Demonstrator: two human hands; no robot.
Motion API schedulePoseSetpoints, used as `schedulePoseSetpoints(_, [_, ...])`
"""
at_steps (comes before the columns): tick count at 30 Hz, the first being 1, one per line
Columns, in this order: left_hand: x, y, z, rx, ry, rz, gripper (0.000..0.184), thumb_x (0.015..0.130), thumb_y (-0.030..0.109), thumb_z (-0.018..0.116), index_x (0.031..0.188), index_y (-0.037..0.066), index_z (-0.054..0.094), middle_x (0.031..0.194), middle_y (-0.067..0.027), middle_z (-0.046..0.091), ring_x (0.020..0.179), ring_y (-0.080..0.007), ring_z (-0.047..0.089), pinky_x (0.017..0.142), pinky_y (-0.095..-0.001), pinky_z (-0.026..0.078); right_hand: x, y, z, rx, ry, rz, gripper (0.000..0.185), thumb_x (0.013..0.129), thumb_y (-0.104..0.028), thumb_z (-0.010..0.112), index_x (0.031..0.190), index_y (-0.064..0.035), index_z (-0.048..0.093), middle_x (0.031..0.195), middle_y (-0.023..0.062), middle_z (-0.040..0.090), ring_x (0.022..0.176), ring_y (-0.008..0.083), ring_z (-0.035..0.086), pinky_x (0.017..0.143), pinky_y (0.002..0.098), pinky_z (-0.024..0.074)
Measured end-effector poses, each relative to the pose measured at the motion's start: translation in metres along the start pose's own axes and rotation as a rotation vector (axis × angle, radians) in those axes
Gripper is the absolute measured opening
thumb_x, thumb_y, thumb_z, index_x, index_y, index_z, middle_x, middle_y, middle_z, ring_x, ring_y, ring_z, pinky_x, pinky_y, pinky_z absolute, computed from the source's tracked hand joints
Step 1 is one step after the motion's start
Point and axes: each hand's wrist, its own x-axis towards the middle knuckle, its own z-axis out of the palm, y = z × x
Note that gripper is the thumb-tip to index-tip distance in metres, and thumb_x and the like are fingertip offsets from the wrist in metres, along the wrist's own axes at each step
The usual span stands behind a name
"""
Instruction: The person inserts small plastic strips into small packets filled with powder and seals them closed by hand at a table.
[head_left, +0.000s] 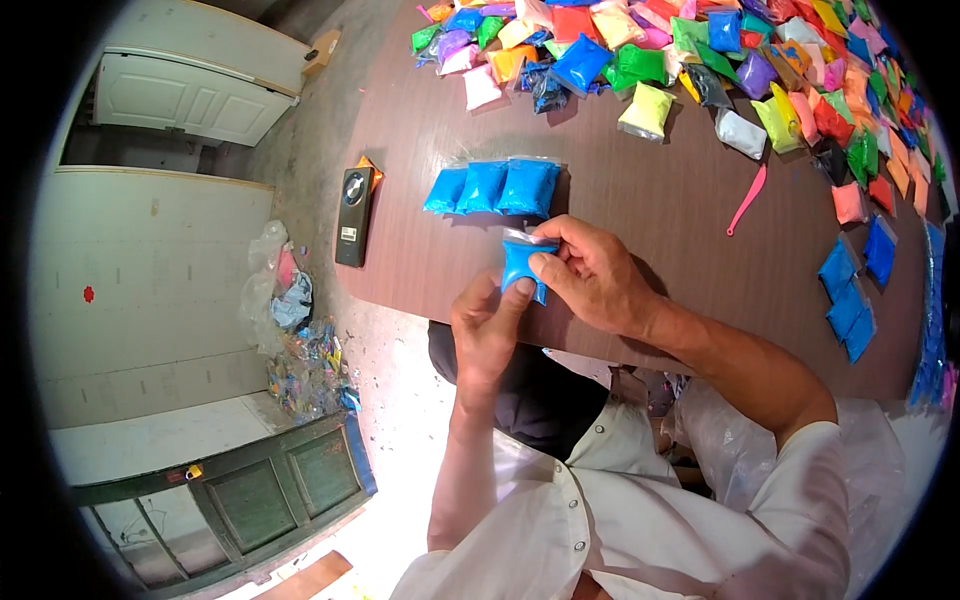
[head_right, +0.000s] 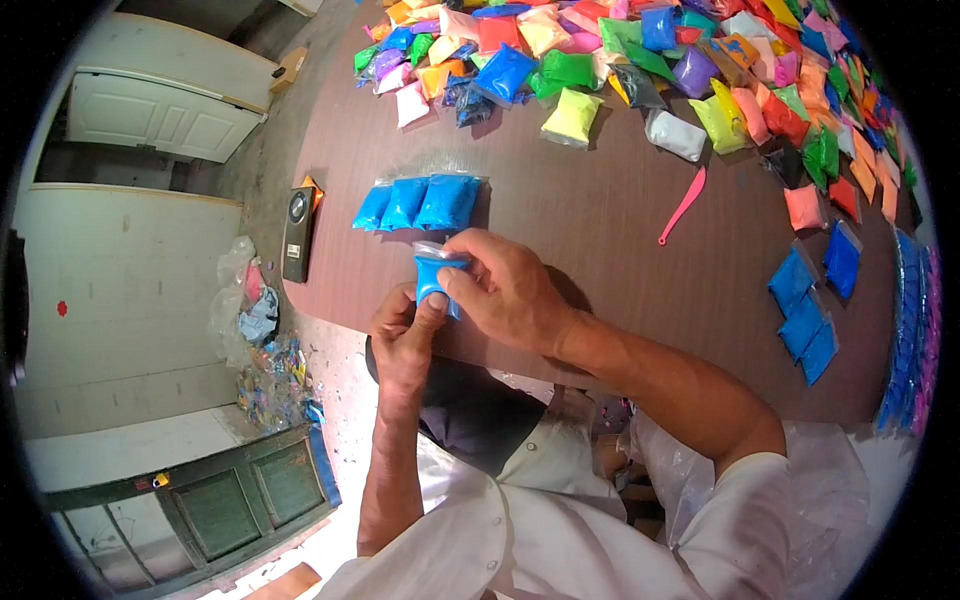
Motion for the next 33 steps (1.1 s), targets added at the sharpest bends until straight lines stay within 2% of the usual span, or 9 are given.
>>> schedulePoseSetpoints(6, [-0.004,0.023,0.017,0.019,0.009,-0.036,0.017,0.095,0.013,0.078,0.105,0.001,0.072,0.093,0.0023,0.069,0.085,-0.0057,0.058,0.074,-0.0240,0.048,0.001,0.011,0.004,0.117,0.069,-0.009,0.024,0.093,-0.017,0.069,0.108,0.0011,0.066,0.085,0.0112,0.069,0.073,0.0138,0.066,0.065,0.0314,0.0537])
schedulePoseSetpoints(8, [-0.006,0.030,0.021,0.220,0.063,-0.011,0.025,0.091,0.013,0.081,0.111,0.001,0.072,0.096,0.0013,0.069,0.087,-0.0071,0.060,0.075,-0.0253,0.050,-0.001,-0.002,0.001,0.037,-0.069,0.158,0.022,0.097,-0.015,0.069,0.113,0.0000,0.067,0.091,0.0015,0.066,0.080,0.0059,0.062,0.070,0.0248,0.0526])
schedulePoseSetpoints(11, [-0.003,0.002,0.005,0.181,0.052,-0.027,0.031,0.092,0.012,0.079,0.120,0.001,0.071,0.105,-0.0022,0.071,0.094,-0.0101,0.064,0.084,-0.0272,0.053,-0.001,-0.002,0.001,-0.046,-0.026,0.020,0.026,0.089,-0.021,0.074,0.107,-0.0024,0.071,0.094,0.0091,0.071,0.081,0.0137,0.067,0.071,0.0312,0.0551])
schedulePoseSetpoints(13, [-0.002,-0.003,0.005,0.153,0.057,0.044,0.030,0.094,0.009,0.076,0.122,-0.001,0.070,0.110,-0.0031,0.071,0.097,-0.0105,0.064,0.088,-0.0275,0.053,0.002,0.009,0.006,-0.174,0.108,-0.310,0.021,0.085,-0.017,0.074,0.101,-0.0024,0.070,0.092,0.0103,0.067,0.079,0.0227,0.065,0.068,0.0342,0.0545])
schedulePoseSetpoints(18, [0.006,-0.010,-0.004,0.135,0.029,0.053,0.030,0.094,0.004,0.074,0.122,-0.002,0.068,0.111,-0.0026,0.070,0.098,-0.0101,0.063,0.089,-0.0262,0.051,0.002,-0.001,0.003,-0.136,0.096,-0.205,0.017,0.084,-0.012,0.072,0.097,-0.0023,0.069,0.089,0.0091,0.065,0.074,0.0224,0.063,0.064,0.0350,0.0529])
schedulePoseSetpoints(21, [0.005,-0.003,-0.002,0.182,0.024,0.043,0.032,0.093,0.006,0.076,0.123,-0.002,0.067,0.111,-0.0031,0.070,0.098,-0.0112,0.063,0.089,-0.0274,0.052,0.003,-0.001,0.002,-0.091,0.063,-0.152,0.021,0.082,-0.017,0.068,0.096,-0.0011,0.069,0.090,0.0168,0.068,0.082,0.0355,0.067,0.077,0.0445,0.0544])
schedulePoseSetpoints(23, [0.001,0.010,0.008,0.226,0.051,-0.028,0.037,0.092,0.010,0.078,0.124,-0.001,0.067,0.109,-0.0034,0.070,0.095,-0.0123,0.064,0.088,-0.0287,0.052,0.003,0.004,0.004,-0.086,0.087,-0.177,0.019,0.085,-0.015,0.071,0.097,-0.0010,0.069,0.089,0.0112,0.067,0.076,0.0220,0.065,0.068,0.0364,0.0539])
schedulePoseSetpoints(26, [-0.005,0.010,0.004,0.168,0.097,-0.039,0.045,0.095,0.029,0.075,0.130,0.002,0.066,0.121,-0.0069,0.068,0.110,-0.0155,0.061,0.098,-0.0339,0.049,0.002,-0.001,0.002,0.005,0.012,0.056,0.019,0.089,-0.016,0.069,0.101,-0.0003,0.069,0.083,0.0075,0.066,0.076,0.0129,0.063,0.068,0.0321,0.0531])
schedulePoseSetpoints(33, [0.000,0.004,0.005,-0.072,0.047,0.023,0.013,0.100,0.007,0.070,0.111,0.002,0.073,0.102,-0.0001,0.072,0.094,-0.0075,0.062,0.086,-0.0243,0.049,0.001,0.001,0.000,-0.071,-0.026,-0.006,0.019,0.093,-0.010,0.068,0.109,0.0003,0.066,0.092,0.0035,0.067,0.079,0.0079,0.060,0.068,0.0266,0.0513])
